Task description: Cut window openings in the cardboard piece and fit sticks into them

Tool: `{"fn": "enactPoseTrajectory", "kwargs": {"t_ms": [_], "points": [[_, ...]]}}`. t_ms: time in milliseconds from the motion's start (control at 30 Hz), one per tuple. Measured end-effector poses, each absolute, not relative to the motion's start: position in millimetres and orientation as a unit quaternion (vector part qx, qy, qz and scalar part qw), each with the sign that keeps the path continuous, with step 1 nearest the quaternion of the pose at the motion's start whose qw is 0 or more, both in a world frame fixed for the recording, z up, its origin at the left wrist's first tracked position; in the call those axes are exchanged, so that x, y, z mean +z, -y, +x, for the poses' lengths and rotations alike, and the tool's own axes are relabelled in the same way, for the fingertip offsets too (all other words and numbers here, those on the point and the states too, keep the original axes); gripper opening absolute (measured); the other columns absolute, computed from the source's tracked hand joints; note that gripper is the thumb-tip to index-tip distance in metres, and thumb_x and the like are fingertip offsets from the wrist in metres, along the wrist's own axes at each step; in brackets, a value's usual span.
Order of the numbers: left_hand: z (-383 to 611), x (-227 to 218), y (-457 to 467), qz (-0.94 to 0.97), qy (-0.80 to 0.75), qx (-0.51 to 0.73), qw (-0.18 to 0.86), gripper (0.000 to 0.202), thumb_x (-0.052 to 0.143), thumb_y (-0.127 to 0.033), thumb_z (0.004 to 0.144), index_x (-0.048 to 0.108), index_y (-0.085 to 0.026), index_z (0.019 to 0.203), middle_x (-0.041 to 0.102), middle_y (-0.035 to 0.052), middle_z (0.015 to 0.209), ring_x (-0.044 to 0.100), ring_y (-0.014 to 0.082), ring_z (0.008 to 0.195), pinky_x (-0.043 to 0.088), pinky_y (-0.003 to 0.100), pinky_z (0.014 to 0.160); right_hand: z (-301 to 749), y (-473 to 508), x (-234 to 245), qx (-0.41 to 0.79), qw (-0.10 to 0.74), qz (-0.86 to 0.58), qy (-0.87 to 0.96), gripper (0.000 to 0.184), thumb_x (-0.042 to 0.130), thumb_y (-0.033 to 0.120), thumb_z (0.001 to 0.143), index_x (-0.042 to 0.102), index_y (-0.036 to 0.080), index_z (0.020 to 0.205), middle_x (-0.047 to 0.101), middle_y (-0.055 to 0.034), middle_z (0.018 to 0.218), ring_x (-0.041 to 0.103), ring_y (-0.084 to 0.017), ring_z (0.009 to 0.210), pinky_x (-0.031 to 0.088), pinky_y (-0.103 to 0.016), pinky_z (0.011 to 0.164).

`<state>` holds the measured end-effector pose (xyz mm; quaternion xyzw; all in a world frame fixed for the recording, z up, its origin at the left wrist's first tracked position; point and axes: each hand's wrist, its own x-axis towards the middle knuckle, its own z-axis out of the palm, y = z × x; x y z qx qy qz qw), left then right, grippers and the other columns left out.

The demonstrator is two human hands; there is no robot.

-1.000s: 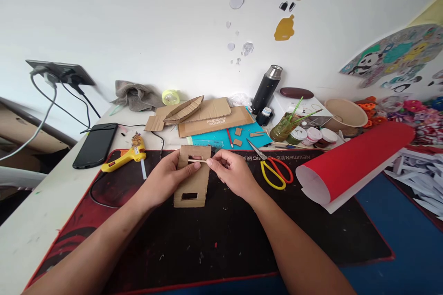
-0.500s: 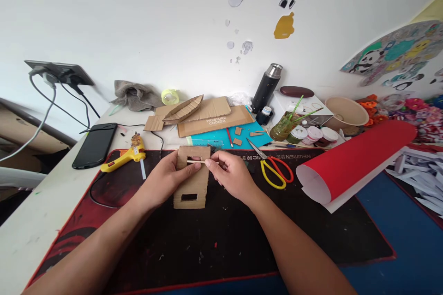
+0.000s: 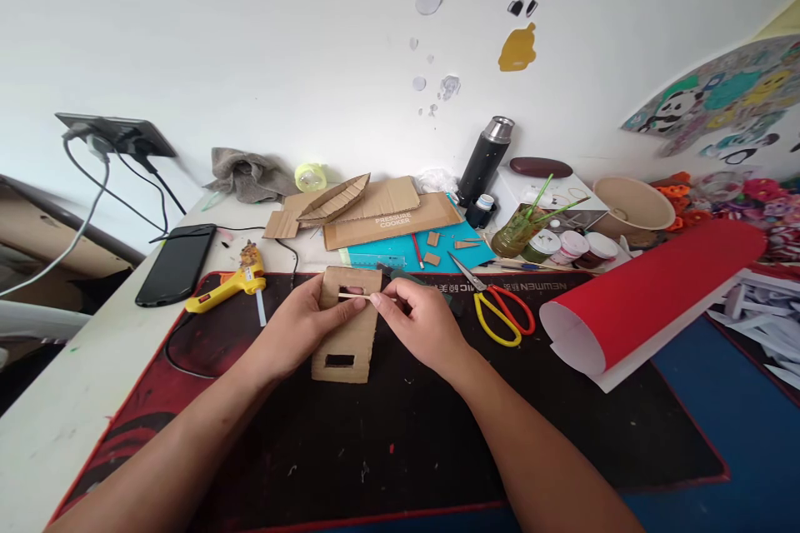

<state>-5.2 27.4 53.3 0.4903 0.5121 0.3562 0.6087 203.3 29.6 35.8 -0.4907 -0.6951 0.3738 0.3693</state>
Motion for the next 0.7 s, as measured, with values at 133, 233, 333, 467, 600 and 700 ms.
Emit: {"fn": "enactPoseTrajectory", "kwargs": {"t_ms": [133, 233, 333, 467, 600, 700], "points": [[-5.8, 55.5, -27.3, 0.479, -0.519, 0.347, 0.617, 0.056, 0.090, -0.059, 0.077, 0.074, -0.021, 0.114, 0.084, 0.0075, 0.108, 0.079, 0.0320, 0.100, 0.065, 0.040, 0.085, 203.0, -29.5, 36.6, 0.372, 0.362, -0.496, 0.696, 0.033, 0.063, 0.047, 0.101, 0.067, 0.022, 0.081, 0.066, 0.0009, 0.070, 0.054, -0.015, 0.061, 0.037, -0.030, 0.060], [-6.1, 57.9, -27.2, 0.478, -0.523, 0.338, 0.619, 0.056, 0.090, -0.061, 0.075, 0.075, -0.021, 0.110, 0.084, 0.0075, 0.104, 0.079, 0.0323, 0.097, 0.064, 0.040, 0.082, 202.8, -29.2, 36.6, 0.378, 0.361, -0.496, 0.693, 0.034, 0.062, 0.048, 0.101, 0.067, 0.022, 0.080, 0.066, 0.0010, 0.070, 0.053, -0.014, 0.060, 0.036, -0.030, 0.058], [-6.3, 59.2, -27.8, 0.485, -0.528, 0.335, 0.611, 0.057, 0.089, -0.063, 0.074, 0.076, -0.020, 0.109, 0.084, 0.0084, 0.106, 0.079, 0.0317, 0.095, 0.064, 0.039, 0.081, 202.7, -28.9, 36.1, 0.381, 0.360, -0.498, 0.690, 0.034, 0.062, 0.048, 0.101, 0.067, 0.022, 0.080, 0.066, 0.0012, 0.069, 0.051, -0.014, 0.058, 0.035, -0.030, 0.057], [-7.0, 58.3, -28.7, 0.497, -0.535, 0.333, 0.597, 0.058, 0.088, -0.064, 0.075, 0.076, -0.020, 0.111, 0.084, 0.0095, 0.112, 0.079, 0.0322, 0.097, 0.064, 0.038, 0.080, 202.0, -28.9, 36.2, 0.378, 0.359, -0.501, 0.691, 0.034, 0.063, 0.048, 0.101, 0.067, 0.023, 0.079, 0.065, 0.0011, 0.068, 0.050, -0.014, 0.057, 0.034, -0.030, 0.056], [-7.3, 56.7, -28.9, 0.491, -0.539, 0.335, 0.597, 0.058, 0.088, -0.063, 0.075, 0.076, -0.020, 0.112, 0.084, 0.0095, 0.111, 0.079, 0.0318, 0.097, 0.063, 0.038, 0.081, 200.7, -28.2, 36.3, 0.375, 0.364, -0.498, 0.692, 0.032, 0.063, 0.047, 0.101, 0.066, 0.023, 0.080, 0.066, 0.0012, 0.069, 0.051, -0.014, 0.057, 0.035, -0.030, 0.056], [-6.9, 56.3, -28.9, 0.477, -0.538, 0.342, 0.605, 0.058, 0.090, -0.061, 0.074, 0.076, -0.019, 0.112, 0.084, 0.0093, 0.109, 0.079, 0.0316, 0.095, 0.064, 0.039, 0.082, 199.9, -27.4, 35.7, 0.366, 0.367, -0.494, 0.698, 0.030, 0.063, 0.045, 0.101, 0.067, 0.023, 0.081, 0.066, 0.0013, 0.069, 0.051, -0.014, 0.057, 0.035, -0.029, 0.057]]}}
